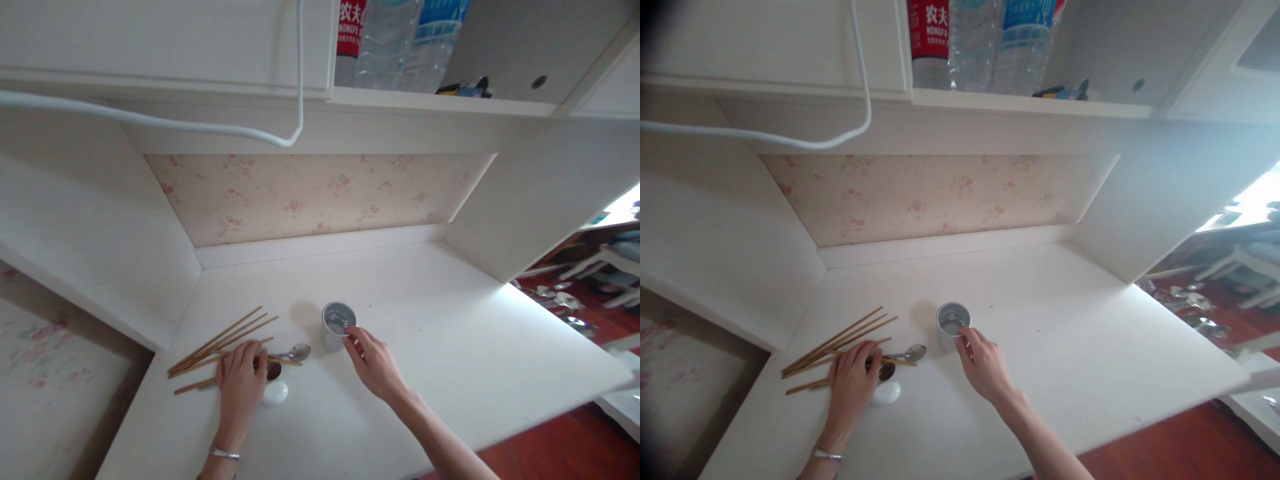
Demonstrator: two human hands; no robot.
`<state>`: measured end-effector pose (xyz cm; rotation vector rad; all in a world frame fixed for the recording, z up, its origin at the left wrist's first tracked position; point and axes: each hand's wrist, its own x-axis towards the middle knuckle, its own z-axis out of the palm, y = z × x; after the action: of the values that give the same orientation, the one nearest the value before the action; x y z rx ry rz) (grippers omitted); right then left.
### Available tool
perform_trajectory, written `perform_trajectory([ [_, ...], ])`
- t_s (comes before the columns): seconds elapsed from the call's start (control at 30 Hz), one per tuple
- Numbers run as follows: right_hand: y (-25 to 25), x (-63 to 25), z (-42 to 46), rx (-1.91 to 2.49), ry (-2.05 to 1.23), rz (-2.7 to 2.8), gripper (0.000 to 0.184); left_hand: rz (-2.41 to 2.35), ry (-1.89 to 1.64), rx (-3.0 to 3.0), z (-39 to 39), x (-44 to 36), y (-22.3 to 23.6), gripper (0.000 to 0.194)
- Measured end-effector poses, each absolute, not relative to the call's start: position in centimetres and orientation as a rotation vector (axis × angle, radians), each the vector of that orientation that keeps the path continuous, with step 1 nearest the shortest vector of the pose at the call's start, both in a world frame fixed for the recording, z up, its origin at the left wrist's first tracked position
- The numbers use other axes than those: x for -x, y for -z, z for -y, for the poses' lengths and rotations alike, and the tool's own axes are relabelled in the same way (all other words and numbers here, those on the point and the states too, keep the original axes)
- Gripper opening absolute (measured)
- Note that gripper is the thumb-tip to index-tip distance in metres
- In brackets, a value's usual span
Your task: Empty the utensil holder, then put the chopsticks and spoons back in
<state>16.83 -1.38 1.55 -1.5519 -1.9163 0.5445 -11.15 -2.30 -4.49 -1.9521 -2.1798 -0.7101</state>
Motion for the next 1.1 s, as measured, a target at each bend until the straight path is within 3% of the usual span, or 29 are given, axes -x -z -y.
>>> perform_trajectory([
  [0.5,-1.5,-18.4,2.9,1.46,-0.502,2.029,0.027,2.16,0.783,1.888,1.5,14.7,3.7,0.03],
  [0.73,-0.6,-18.5,3.4,1.396,-0.621,1.963,0.033,2.221,0.642,1.897,-0.6,19.1,3.8,0.034],
  [1.1,1.2,-18.5,4.8,1.401,-0.782,1.658,0.037,2.471,0.329,1.995,-1.2,17.1,3.7,0.049],
])
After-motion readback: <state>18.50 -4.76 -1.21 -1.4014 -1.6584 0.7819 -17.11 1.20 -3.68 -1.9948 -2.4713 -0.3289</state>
